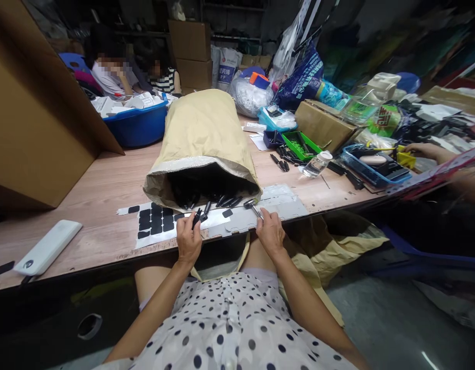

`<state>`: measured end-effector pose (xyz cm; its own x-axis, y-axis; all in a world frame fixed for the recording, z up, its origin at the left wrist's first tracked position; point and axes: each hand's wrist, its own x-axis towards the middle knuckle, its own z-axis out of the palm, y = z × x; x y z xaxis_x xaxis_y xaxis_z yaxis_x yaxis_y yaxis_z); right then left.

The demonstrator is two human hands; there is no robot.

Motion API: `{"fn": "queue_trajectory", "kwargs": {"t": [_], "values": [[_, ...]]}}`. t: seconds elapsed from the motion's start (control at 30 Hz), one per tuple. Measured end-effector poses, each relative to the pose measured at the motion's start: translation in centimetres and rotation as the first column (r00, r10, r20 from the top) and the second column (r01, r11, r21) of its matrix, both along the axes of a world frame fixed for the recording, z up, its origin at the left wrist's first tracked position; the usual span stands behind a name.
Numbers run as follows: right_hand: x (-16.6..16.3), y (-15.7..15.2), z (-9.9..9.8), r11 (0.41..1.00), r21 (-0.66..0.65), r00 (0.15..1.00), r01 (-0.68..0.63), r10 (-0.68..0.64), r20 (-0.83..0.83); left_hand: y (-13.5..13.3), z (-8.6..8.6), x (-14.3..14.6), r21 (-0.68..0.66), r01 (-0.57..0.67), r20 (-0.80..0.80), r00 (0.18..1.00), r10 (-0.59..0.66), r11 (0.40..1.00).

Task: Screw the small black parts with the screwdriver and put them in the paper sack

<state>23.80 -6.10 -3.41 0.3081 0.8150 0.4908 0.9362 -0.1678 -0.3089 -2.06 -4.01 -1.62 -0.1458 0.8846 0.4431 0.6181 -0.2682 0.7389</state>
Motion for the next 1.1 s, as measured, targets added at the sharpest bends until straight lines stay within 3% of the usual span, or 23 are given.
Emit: {"fn": "queue_trajectory", "kwargs": {"t": [0.07,0.17,0.3,0.47,0.6,0.7,0.8,0.93,1.1], "values": [[0.1,0.1,0.2,0.999,-0.03,1.0,0.009,-0.01,-0.018,-0.2,0.4,0.8,-0.022,0.042,0.075,0.996,-0.04,0.999],[0.1,0.2,0.7,0.99,-0.139,0.996,0.017,-0.029,-0.083,0.0,1.1,2.2,-0.156,0.133,0.189,0.977,-0.102,0.979],[-0.1,0.1,1.1,0.98,-0.197,0.977,-0.034,-0.01,-0.215,1.4,1.9,3.7,-0.257,0.2,0.312,0.943,-0.115,0.945],[-0.3,-0.8,1.8,0.966,-0.25,0.923,-0.058,-0.044,-0.381,2.7,1.6,3.6,-0.225,0.273,0.093,0.962,-0.259,0.935],[-0.5,-2.3,2.9,0.955,-0.282,0.866,-0.094,-0.062,-0.497,2.4,0.3,2.5,-0.206,0.268,-0.072,0.955,-0.288,0.941],[-1.3,-3.4,3.5,0.964,-0.222,0.849,-0.144,0.006,-0.528,2.1,-0.4,2.3,-0.186,0.272,-0.128,0.946,-0.298,0.944],[-2.7,-3.9,3.8,0.968,-0.082,0.83,-0.238,0.158,-0.535,2.1,-0.8,2.6,-0.172,0.266,-0.174,0.939,-0.295,0.948],[-4.5,-3.8,3.7,0.93,0.072,0.795,-0.361,0.348,-0.497,2.5,-0.8,2.7,-0.192,0.261,-0.215,0.929,-0.3,0.946],[-5.9,-3.4,3.5,0.885,0.13,0.75,-0.447,0.45,-0.484,3.1,-0.3,2.4,-0.227,0.293,-0.251,0.904,-0.346,0.929]]}}
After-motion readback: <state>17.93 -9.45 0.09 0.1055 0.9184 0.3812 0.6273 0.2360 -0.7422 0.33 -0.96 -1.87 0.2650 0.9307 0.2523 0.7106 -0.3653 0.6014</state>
